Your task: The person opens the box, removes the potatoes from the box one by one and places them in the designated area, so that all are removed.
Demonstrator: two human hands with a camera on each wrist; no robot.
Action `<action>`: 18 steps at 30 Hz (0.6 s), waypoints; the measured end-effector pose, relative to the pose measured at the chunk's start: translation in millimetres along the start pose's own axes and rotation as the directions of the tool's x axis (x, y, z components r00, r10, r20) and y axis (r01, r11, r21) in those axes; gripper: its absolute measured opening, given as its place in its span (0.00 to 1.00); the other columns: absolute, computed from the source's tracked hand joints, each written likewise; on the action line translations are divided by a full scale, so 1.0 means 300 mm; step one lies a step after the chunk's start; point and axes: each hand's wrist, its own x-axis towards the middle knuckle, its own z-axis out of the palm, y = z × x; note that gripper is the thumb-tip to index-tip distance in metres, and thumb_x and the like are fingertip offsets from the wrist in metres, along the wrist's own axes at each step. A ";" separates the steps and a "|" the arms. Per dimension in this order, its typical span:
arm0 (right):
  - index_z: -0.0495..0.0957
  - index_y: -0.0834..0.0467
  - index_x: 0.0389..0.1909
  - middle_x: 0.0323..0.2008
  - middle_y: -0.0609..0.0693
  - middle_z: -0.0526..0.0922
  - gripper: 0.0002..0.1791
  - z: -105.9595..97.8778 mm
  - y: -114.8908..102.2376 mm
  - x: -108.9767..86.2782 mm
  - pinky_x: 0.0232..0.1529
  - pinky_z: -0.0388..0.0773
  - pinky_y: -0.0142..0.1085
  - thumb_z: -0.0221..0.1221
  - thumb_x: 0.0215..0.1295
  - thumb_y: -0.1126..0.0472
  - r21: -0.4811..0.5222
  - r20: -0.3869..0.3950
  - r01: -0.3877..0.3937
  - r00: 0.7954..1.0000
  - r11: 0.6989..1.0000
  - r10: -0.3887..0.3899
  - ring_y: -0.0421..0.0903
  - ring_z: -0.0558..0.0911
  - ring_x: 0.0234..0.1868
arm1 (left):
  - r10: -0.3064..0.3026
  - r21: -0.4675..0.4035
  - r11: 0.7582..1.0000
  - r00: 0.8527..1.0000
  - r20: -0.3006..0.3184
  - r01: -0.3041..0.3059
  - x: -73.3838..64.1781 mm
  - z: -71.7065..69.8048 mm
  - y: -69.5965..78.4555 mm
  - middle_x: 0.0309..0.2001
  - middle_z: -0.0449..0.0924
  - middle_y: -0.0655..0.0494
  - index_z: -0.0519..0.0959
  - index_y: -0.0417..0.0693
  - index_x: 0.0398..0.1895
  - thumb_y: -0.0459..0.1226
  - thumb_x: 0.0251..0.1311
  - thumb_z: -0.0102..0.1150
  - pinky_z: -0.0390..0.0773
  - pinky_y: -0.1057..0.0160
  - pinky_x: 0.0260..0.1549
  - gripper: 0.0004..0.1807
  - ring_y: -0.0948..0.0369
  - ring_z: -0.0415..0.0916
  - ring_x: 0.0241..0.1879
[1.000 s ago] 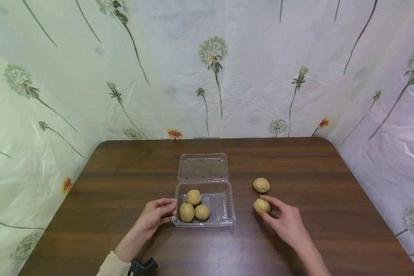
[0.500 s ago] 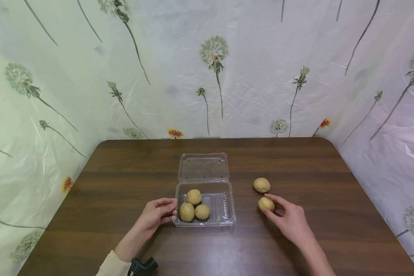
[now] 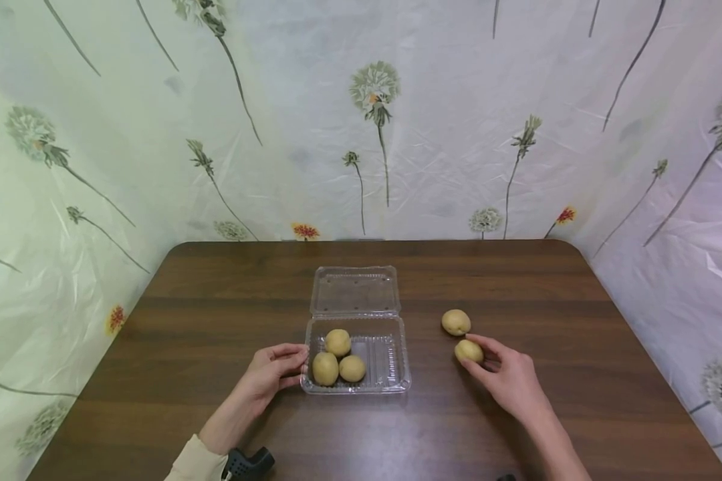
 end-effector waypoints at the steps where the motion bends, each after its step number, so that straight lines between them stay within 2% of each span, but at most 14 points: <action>1: 0.79 0.61 0.56 0.46 0.60 0.84 0.24 -0.001 0.002 0.002 0.39 0.80 0.25 0.70 0.59 0.59 0.002 0.003 -0.001 1.000 1.000 0.001 0.38 0.83 0.43 | 0.000 0.001 1.000 1.000 -0.001 0.000 -0.001 0.000 0.001 0.34 0.82 0.51 0.75 0.26 0.54 0.32 0.62 0.64 0.84 0.64 0.34 0.20 0.62 0.80 0.31; 10: 0.79 0.62 0.55 0.48 0.62 0.83 0.24 -0.016 0.018 0.024 0.38 0.80 0.24 0.70 0.59 0.59 -0.023 0.012 -0.007 1.000 1.000 0.007 0.53 0.84 0.44 | -0.003 0.004 1.000 1.000 -0.003 0.003 0.000 -0.004 0.000 0.33 0.82 0.51 0.75 0.27 0.53 0.32 0.62 0.65 0.84 0.63 0.34 0.20 0.61 0.80 0.31; 18: 0.79 0.61 0.55 0.48 0.64 0.82 0.24 -0.031 0.034 0.045 0.35 0.79 0.23 0.69 0.59 0.58 -0.049 0.023 -0.007 1.000 0.999 0.008 0.55 0.84 0.43 | -0.003 -0.010 1.000 1.000 -0.007 0.003 0.004 -0.004 -0.003 0.33 0.82 0.51 0.77 0.29 0.51 0.32 0.61 0.65 0.84 0.64 0.34 0.19 0.61 0.80 0.31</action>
